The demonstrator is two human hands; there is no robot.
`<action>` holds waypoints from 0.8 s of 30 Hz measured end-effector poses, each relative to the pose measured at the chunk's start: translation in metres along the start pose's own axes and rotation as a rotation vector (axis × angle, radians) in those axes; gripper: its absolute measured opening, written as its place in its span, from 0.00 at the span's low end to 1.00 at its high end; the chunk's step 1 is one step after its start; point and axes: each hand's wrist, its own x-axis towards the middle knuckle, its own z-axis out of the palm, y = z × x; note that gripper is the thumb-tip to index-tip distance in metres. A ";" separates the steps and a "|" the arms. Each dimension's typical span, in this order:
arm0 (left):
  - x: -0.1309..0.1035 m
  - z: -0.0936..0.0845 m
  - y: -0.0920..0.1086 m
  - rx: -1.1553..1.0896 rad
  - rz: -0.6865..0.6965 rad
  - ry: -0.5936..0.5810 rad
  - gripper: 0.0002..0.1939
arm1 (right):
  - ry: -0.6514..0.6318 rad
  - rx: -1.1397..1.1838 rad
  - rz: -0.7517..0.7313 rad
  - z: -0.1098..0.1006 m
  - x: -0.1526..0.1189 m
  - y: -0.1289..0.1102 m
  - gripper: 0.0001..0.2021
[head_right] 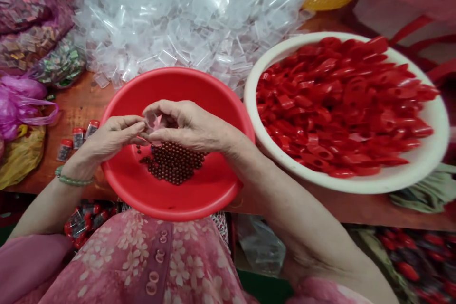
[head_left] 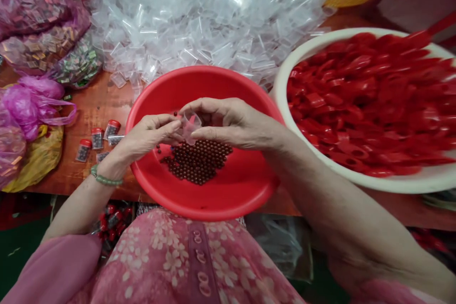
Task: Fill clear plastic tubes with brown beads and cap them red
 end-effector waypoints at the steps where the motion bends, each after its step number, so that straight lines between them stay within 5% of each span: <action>1: 0.003 -0.001 0.001 0.259 -0.004 0.007 0.20 | -0.025 -0.218 0.051 -0.004 -0.001 0.009 0.19; 4: 0.009 0.003 0.003 0.959 -0.062 -0.079 0.34 | -0.196 -0.951 0.218 -0.012 0.001 0.037 0.14; 7: 0.016 0.013 0.004 1.233 -0.201 -0.315 0.44 | -0.343 -1.254 0.253 -0.008 0.006 0.058 0.15; 14: 0.019 0.036 -0.003 1.244 -0.224 -0.573 0.46 | -0.488 -1.227 0.128 0.015 -0.007 0.068 0.15; 19: 0.008 0.057 -0.013 1.147 -0.181 -0.535 0.24 | -0.583 -1.100 0.040 0.036 -0.026 0.055 0.14; 24: 0.010 0.070 -0.021 1.017 -0.260 -0.470 0.21 | -0.600 -0.920 -0.011 0.066 -0.026 0.043 0.14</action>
